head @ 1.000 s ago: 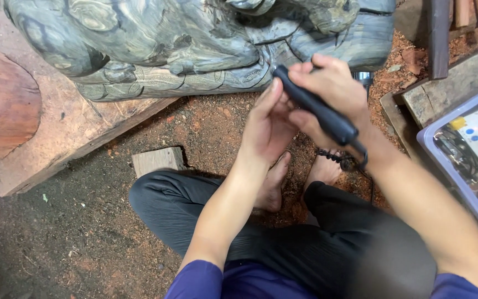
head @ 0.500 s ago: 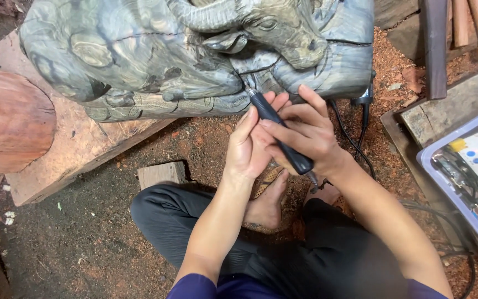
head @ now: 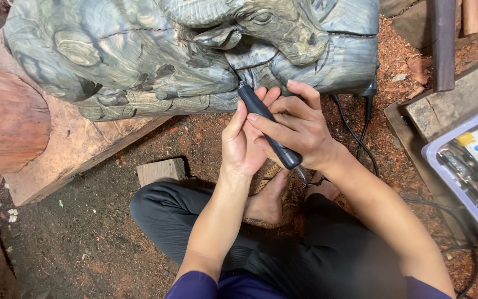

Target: The person uses a rotary carving tool to refine the details of a wooden buffalo sculpture. They focus on the neck and shoulder area, carefully shaping the wood and removing material to enhance the texture and form of the piece.

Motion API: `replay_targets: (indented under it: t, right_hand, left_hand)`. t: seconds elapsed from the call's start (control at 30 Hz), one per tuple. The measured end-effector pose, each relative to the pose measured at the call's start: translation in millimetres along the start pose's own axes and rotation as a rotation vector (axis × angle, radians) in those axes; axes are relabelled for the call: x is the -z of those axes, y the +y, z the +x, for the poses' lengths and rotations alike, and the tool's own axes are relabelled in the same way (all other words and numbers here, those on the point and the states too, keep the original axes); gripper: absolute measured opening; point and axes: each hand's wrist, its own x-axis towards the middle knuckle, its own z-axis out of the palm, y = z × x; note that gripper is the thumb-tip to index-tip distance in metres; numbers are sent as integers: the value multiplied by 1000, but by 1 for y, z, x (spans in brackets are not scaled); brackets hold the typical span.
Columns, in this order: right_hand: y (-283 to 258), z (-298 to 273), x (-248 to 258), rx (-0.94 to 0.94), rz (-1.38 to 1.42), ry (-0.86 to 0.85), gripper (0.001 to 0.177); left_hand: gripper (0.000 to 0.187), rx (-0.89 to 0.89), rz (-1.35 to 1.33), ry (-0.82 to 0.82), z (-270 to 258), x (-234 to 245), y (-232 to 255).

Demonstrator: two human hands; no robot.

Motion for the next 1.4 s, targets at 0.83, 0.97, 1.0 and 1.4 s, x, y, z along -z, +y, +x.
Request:
replay_targets:
  t: [0.83, 0.97, 1.0, 1.4]
  right_hand:
    - [-3, 2, 3, 33, -53, 60, 30]
    - [-7, 4, 1, 23, -52, 66, 32]
    - [-8, 4, 1, 7, -37, 51, 33]
    - [-23, 16, 7, -32, -44, 60, 30]
  left_hand:
    - [43, 39, -9, 53, 2, -11, -1]
    - [45, 45, -20, 71, 1, -12, 1]
    - [45, 49, -17, 88, 0, -12, 2]
    - [50, 90, 74, 68, 4, -5, -3]
